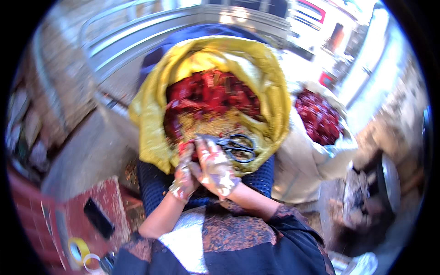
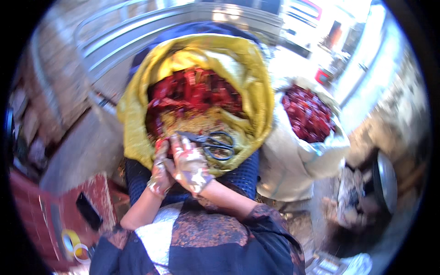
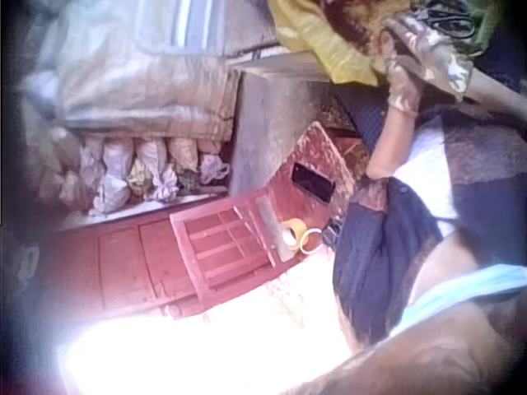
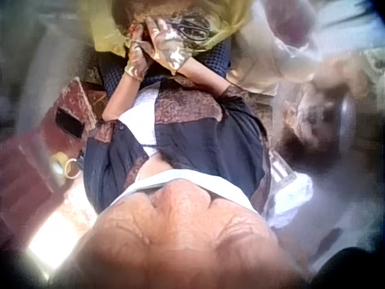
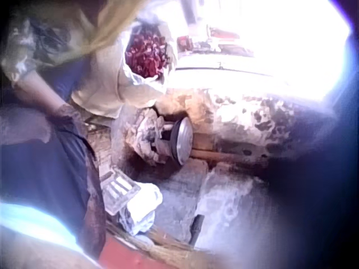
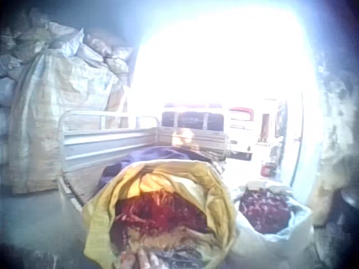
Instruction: The person processes dried red chilies by pulling off the stems by hand and using shears to cut the peppers open to remove seeds into a bag.
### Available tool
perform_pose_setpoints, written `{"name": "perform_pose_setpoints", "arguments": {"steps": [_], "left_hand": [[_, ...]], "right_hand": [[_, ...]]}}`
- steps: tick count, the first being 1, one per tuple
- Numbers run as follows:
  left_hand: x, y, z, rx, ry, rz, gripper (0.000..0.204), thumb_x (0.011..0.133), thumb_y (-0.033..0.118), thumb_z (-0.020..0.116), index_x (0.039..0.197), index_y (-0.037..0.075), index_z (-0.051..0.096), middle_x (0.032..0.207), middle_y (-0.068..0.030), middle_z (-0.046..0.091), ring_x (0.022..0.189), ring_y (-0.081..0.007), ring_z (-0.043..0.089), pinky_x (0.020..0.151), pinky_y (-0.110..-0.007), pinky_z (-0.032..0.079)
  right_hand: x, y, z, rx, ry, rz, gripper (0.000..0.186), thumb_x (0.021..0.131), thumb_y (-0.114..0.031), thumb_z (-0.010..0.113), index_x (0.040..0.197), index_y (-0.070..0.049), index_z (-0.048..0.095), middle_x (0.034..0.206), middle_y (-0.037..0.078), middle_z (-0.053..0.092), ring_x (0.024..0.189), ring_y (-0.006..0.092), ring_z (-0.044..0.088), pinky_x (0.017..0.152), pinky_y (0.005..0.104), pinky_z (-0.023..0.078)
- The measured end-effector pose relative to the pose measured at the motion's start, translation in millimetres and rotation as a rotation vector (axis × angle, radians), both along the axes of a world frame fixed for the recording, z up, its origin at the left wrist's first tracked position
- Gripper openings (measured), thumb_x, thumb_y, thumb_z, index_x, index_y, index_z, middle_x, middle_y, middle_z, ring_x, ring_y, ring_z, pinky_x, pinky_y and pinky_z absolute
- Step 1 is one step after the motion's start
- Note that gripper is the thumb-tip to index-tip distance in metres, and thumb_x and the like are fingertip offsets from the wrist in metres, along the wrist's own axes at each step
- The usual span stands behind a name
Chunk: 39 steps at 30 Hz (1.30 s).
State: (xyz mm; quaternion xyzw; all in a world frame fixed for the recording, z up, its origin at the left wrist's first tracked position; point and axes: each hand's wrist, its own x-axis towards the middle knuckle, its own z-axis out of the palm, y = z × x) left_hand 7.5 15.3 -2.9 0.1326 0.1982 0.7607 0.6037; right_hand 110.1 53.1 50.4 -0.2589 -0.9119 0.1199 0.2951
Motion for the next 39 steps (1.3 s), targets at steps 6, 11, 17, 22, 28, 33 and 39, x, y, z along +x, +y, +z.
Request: {"name": "perform_pose_setpoints", "arguments": {"steps": [6,11,17,22,28,33,39], "left_hand": [[4,-7,12,0.145,-0.147,-0.031,0.041,0.089,0.040,0.053,0.118,0.011,0.055,0.119,-0.0091,0.056,0.114,-0.0274,0.049,0.101,-0.045,0.035],[22,2,36,0.098,-0.048,-0.235,0.047,0.089,0.046,0.052,0.123,0.014,0.051,0.120,-0.0081,0.054,0.116,-0.0272,0.046,0.103,-0.046,0.031],[32,28,45,0.122,-0.183,-0.358,0.062,0.085,0.052,0.053,0.131,0.011,0.040,0.137,-0.0146,0.039,0.126,-0.0291,0.038,0.105,-0.044,0.030],[44,32,67,0.111,-0.270,-0.383,0.080,0.083,0.047,0.060,0.142,0.012,0.018,0.144,-0.0218,0.023,0.134,-0.0344,0.024,0.108,-0.046,0.027],[37,26,29,0.073,-0.405,-0.430,0.071,0.085,0.049,0.054,0.135,0.004,0.032,0.141,-0.0233,0.029,0.131,-0.0371,0.029,0.106,-0.050,0.029],[20,17,30,0.020,-0.438,-0.345,0.055,0.088,0.038,0.055,0.129,0.006,0.038,0.136,-0.0226,0.036,0.126,-0.0365,0.036,0.104,-0.048,0.032],[0,2,26,0.046,-0.296,-0.207,0.059,0.087,0.037,0.055,0.130,0.000,0.036,0.135,-0.0236,0.037,0.127,-0.0385,0.035,0.106,-0.050,0.031]], "right_hand": [[-2,11,-10,-0.029,0.003,0.066,0.072,0.080,-0.033,0.060,0.136,0.000,0.030,0.122,0.023,0.049,0.106,0.0377,0.053,0.088,0.0438,0.045],[21,29,-5,-0.039,0.123,0.019,0.065,0.080,-0.027,0.059,0.133,0.000,0.035,0.100,0.019,0.060,0.088,0.0347,0.060,0.074,0.0403,0.050],[46,72,16,0.201,0.437,-0.105,0.056,0.076,-0.016,0.061,0.127,-0.008,0.041,0.082,0.013,0.062,0.070,0.0329,0.062,0.059,0.0407,0.050],[143,153,85,0.179,0.288,-0.746,0.037,0.089,-0.038,0.053,0.117,-0.014,0.050,0.079,0.010,0.065,0.069,0.0227,0.064,0.055,0.0326,0.050],[241,226,89,0.538,-0.300,-1.181,0.069,0.082,-0.056,0.053,0.126,-0.002,0.049,0.106,0.021,0.061,0.096,0.0335,0.060,0.085,0.0417,0.047],[111,185,47,0.068,0.116,-0.326,0.031,0.083,-0.030,0.061,0.105,-0.007,0.063,0.108,0.016,0.061,0.097,0.0303,0.060,0.086,0.0389,0.047],[-19,170,9,0.044,-0.325,-0.339,0.047,0.078,-0.031,0.065,0.118,-0.009,0.054,0.119,0.022,0.055,0.105,0.0355,0.057,0.084,0.0417,0.048]]}}
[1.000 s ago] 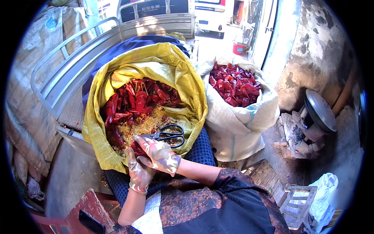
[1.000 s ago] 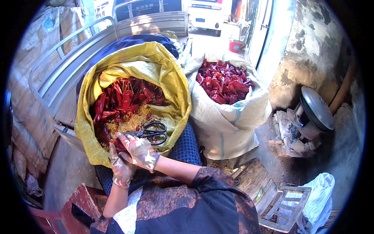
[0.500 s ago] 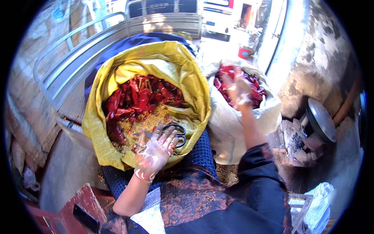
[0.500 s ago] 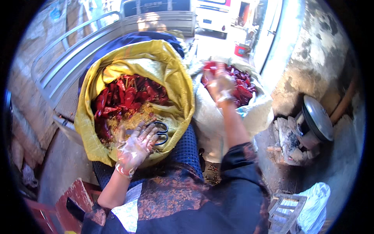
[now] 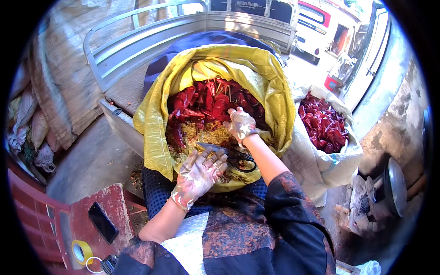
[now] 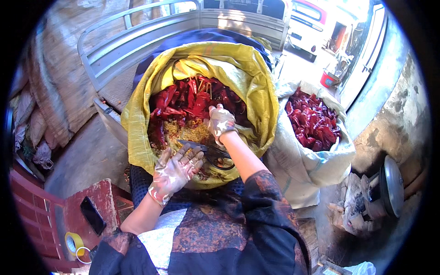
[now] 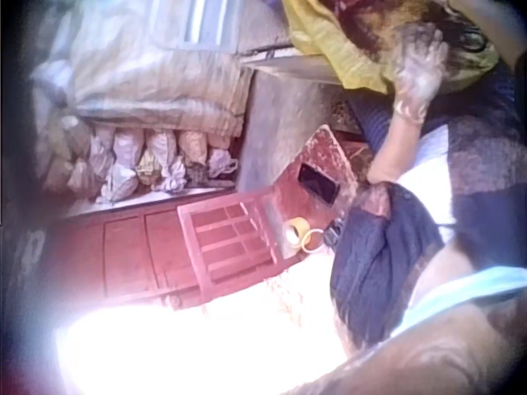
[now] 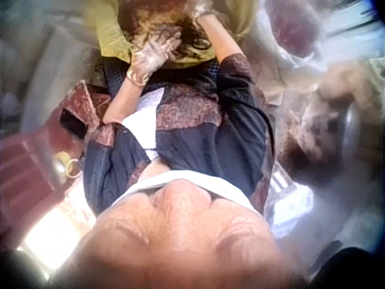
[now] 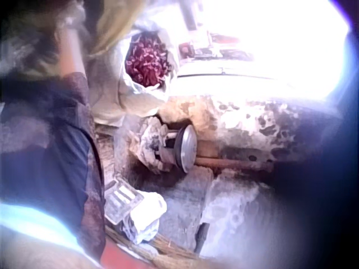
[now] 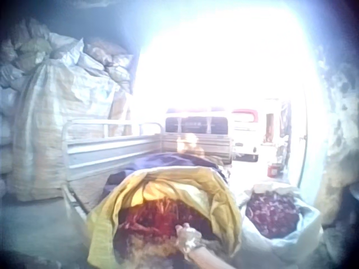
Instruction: The person processes dried red chilies by pulling off the stems by hand and using shears to cut the peppers open to remove seeds into a bag.
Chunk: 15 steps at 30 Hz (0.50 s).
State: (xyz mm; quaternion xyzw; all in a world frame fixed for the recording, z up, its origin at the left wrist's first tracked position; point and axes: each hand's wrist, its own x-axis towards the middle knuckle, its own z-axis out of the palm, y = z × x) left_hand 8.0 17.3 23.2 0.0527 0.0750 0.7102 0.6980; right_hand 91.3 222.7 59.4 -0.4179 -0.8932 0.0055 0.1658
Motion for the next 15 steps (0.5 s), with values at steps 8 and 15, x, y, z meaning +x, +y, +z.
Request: {"name": "perform_pose_setpoints", "arguments": {"steps": [8,15], "left_hand": [[-19,-4,-15,0.087,0.216,0.137,0.048,0.087,0.010,0.055,0.131,0.004,0.037,0.127,-0.0175,0.045,0.122,-0.0328,0.042,0.104,-0.046,0.034],[-11,-10,5,0.173,1.602,0.833,0.077,0.074,0.013,0.070,0.138,0.002,0.029,0.136,-0.0191,0.039,0.129,-0.0307,0.036,0.106,-0.037,0.030]], "right_hand": [[4,-11,1,-1.308,1.161,0.094,0.035,0.091,-0.018,0.049,0.120,0.000,0.051,0.126,0.019,0.049,0.106,0.0302,0.056,0.090,0.0346,0.047],[45,-86,60,0.020,-0.153,0.436,0.036,0.078,-0.030,0.061,0.106,-0.007,0.060,0.091,0.016,0.061,0.080,0.0338,0.061,0.069,0.0418,0.050]]}}
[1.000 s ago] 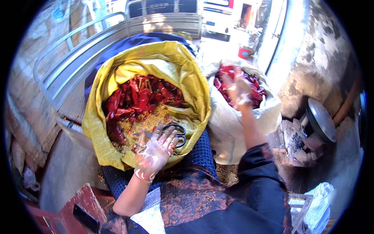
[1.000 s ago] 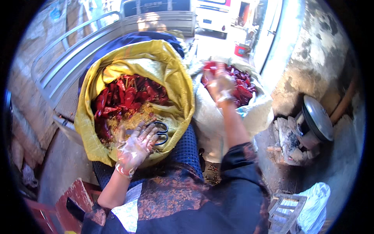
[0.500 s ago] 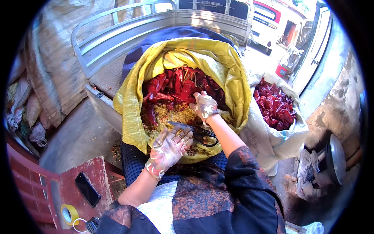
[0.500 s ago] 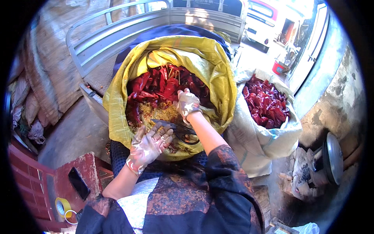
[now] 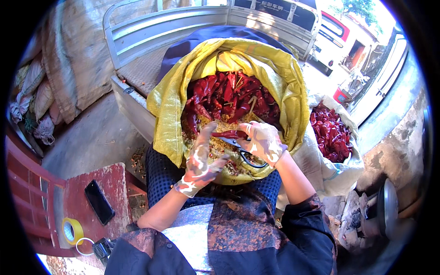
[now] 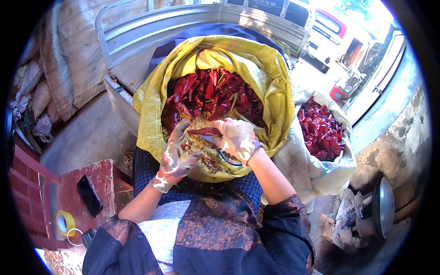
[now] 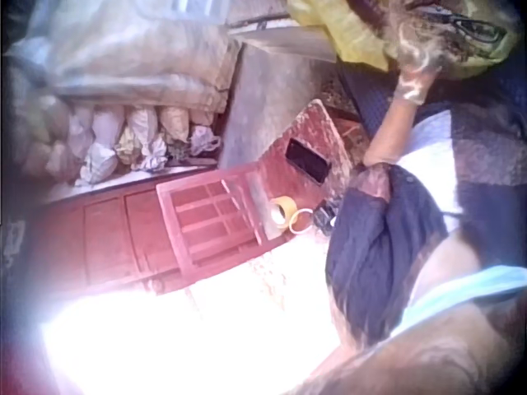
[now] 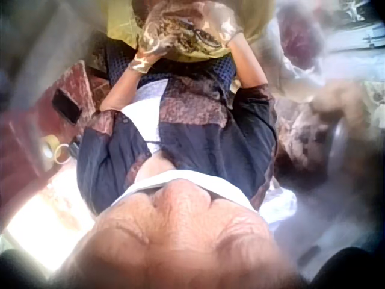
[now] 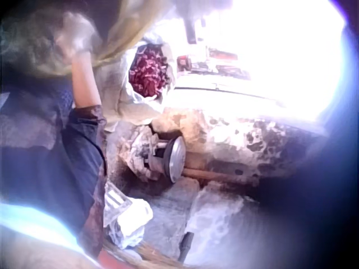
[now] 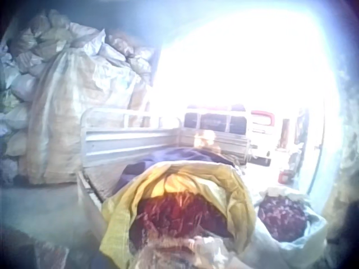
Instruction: The person processes dried red chilies by pulling off the stems by hand and using shears to cut the peppers open to remove seeds into a bag.
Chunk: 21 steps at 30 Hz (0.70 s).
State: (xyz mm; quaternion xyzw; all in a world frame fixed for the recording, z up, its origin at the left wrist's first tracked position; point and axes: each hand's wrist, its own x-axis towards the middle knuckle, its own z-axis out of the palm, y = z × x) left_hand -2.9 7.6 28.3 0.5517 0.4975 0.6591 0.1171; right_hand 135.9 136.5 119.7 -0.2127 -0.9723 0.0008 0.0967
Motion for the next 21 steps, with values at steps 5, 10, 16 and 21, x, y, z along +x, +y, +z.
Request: {"name": "perform_pose_setpoints", "arguments": {"steps": [5,10,16,21], "left_hand": [[-7,-6,-6,-0.333,0.209,-0.125,0.065,0.074,0.011,0.064,0.133,0.003,0.036,0.123,-0.0143,0.050,0.114,-0.0293,0.047,0.095,-0.033,0.038],[-10,-7,-12,-0.298,-0.125,-0.332,0.047,0.081,0.009,0.057,0.126,0.004,0.044,0.100,0.0006,0.054,0.084,-0.0066,0.048,0.071,-0.019,0.039],[-11,-8,-5,-0.433,-0.435,-0.472,0.034,0.083,0.012,0.058,0.116,0.005,0.053,0.092,0.0011,0.057,0.079,-0.0085,0.049,0.071,-0.023,0.041],[-6,-9,-6,-0.337,-0.400,-0.504,0.030,0.084,0.003,0.052,0.114,0.000,0.052,0.098,-0.0026,0.059,0.090,-0.0099,0.052,0.081,-0.025,0.043]], "right_hand": [[-7,-44,-3,0.074,-0.008,0.129,0.028,0.076,-0.029,0.063,0.095,-0.009,0.059,0.080,0.013,0.059,0.073,0.0312,0.061,0.062,0.0419,0.048],[0,-35,-13,-0.428,0.509,0.272,0.037,0.079,-0.022,0.068,0.109,-0.003,0.059,0.081,0.014,0.062,0.078,0.0247,0.063,0.072,0.0311,0.049],[7,-36,-47,-0.917,0.776,0.128,0.025,0.082,-0.014,0.065,0.103,-0.001,0.061,0.087,0.003,0.059,0.080,0.0107,0.054,0.072,0.0244,0.044],[-3,-47,-50,-0.658,0.688,0.175,0.020,0.076,-0.011,0.069,0.094,-0.003,0.065,0.087,0.008,0.060,0.081,0.0186,0.060,0.072,0.0285,0.046]]}}
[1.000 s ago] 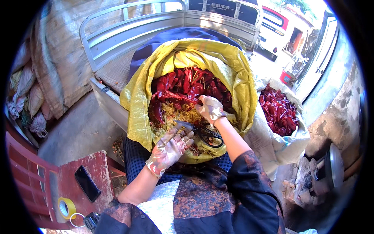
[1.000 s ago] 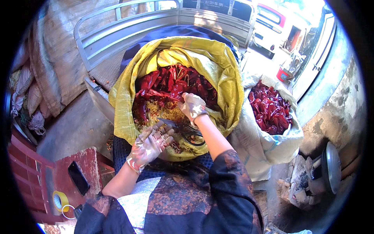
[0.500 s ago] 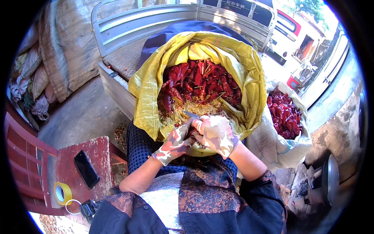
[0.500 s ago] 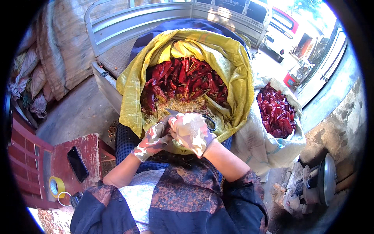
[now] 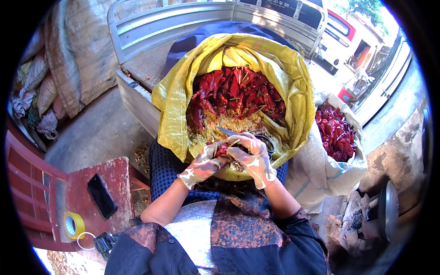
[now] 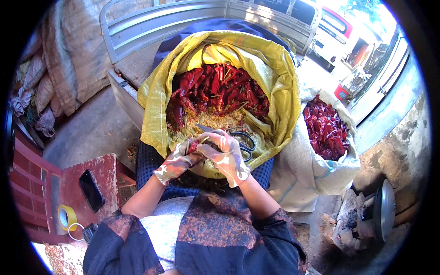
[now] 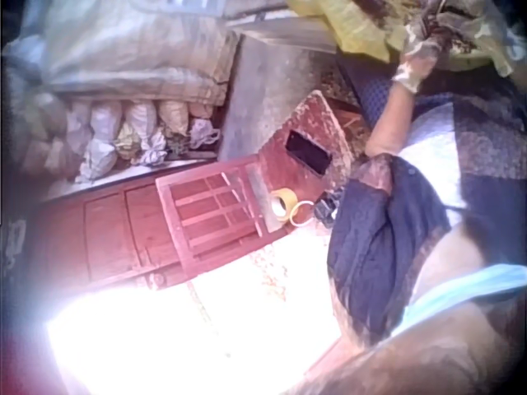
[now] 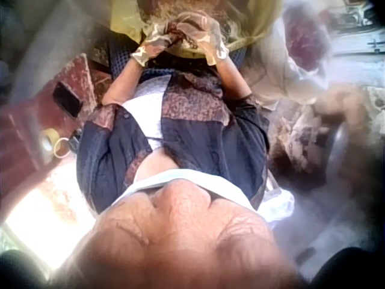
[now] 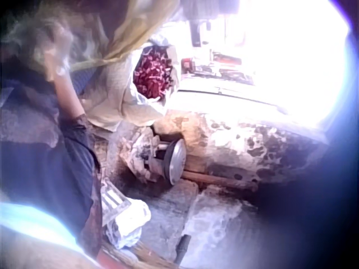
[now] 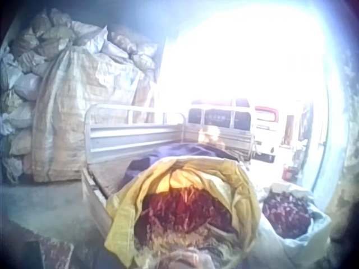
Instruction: The person processes dried red chilies by pulling off the stems by hand and using shears to cut the peppers open to remove seeds into a bag.
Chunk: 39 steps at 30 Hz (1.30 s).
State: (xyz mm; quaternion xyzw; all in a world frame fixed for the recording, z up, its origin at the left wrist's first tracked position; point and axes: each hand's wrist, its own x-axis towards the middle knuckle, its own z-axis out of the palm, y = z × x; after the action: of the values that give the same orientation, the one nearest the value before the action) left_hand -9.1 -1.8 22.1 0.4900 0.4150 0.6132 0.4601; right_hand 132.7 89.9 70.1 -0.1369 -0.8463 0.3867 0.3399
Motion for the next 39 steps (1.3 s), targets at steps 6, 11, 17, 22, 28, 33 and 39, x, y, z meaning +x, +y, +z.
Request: {"name": "perform_pose_setpoints", "arguments": {"steps": [6,11,17,22,28,33,39], "left_hand": [[-5,-4,-12,-0.036,-0.047,-0.028,0.032,0.084,0.006,0.052,0.116,0.001,0.051,0.098,-0.0028,0.059,0.089,-0.0103,0.051,0.080,-0.025,0.043],[4,-9,-9,-0.036,0.003,-0.007,0.032,0.085,0.014,0.053,0.115,0.003,0.052,0.090,-0.0008,0.054,0.079,-0.0096,0.047,0.069,-0.024,0.042],[5,-14,-26,-0.026,0.179,0.112,0.024,0.087,0.020,0.059,0.105,0.004,0.058,0.091,0.0032,0.056,0.080,-0.0055,0.049,0.071,-0.020,0.041],[5,-18,-22,-0.040,-0.080,0.078,0.030,0.083,0.023,0.064,0.105,0.003,0.057,0.089,0.0026,0.058,0.079,-0.0061,0.051,0.071,-0.020,0.043],[1,-8,-43,0.084,-0.178,0.060,0.039,0.082,0.028,0.068,0.110,0.004,0.056,0.090,0.0007,0.060,0.082,-0.0077,0.054,0.071,-0.020,0.044],[-4,-9,-37,0.061,-0.487,0.122,0.027,0.084,0.036,0.066,0.088,0.011,0.054,0.071,-0.0007,0.051,0.058,-0.0104,0.048,0.050,-0.021,0.038],[-13,-8,-45,0.052,-0.569,-0.092,0.023,0.082,0.019,0.067,0.096,0.007,0.054,0.080,-0.0051,0.055,0.063,-0.0117,0.050,0.054,-0.022,0.041]], "right_hand": [[-5,-20,5,0.121,0.033,-0.117,0.017,0.074,-0.004,0.067,0.091,-0.003,0.066,0.085,0.011,0.061,0.074,0.0234,0.061,0.066,0.0296,0.048],[-1,-26,-2,0.032,0.086,-0.108,0.013,0.076,0.000,0.063,0.088,-0.003,0.065,0.082,0.011,0.063,0.069,0.0245,0.062,0.065,0.0293,0.049],[3,-23,-16,-0.384,0.090,-0.025,0.009,0.082,-0.006,0.062,0.089,0.000,0.063,0.076,0.001,0.060,0.066,0.0083,0.054,0.060,0.0215,0.042],[1,-24,-18,-1.138,0.247,0.130,0.008,0.086,-0.011,0.060,0.088,-0.002,0.060,0.070,-0.003,0.053,0.054,0.0019,0.041,0.048,0.0171,0.031],[-3,-17,-23,-1.484,0.362,0.164,0.012,0.090,-0.015,0.054,0.087,-0.003,0.056,0.067,-0.004,0.045,0.046,0.0041,0.034,0.043,0.0183,0.026],[14,21,-11,-0.245,-0.191,0.282,0.020,0.083,-0.016,0.062,0.096,-0.002,0.059,0.089,0.008,0.059,0.073,0.0160,0.056,0.062,0.0288,0.044],[-2,130,-36,-0.402,0.052,-0.059,0.034,0.083,-0.012,0.059,0.116,-0.005,0.056,0.114,0.013,0.060,0.100,0.0241,0.060,0.084,0.0335,0.047]]}}
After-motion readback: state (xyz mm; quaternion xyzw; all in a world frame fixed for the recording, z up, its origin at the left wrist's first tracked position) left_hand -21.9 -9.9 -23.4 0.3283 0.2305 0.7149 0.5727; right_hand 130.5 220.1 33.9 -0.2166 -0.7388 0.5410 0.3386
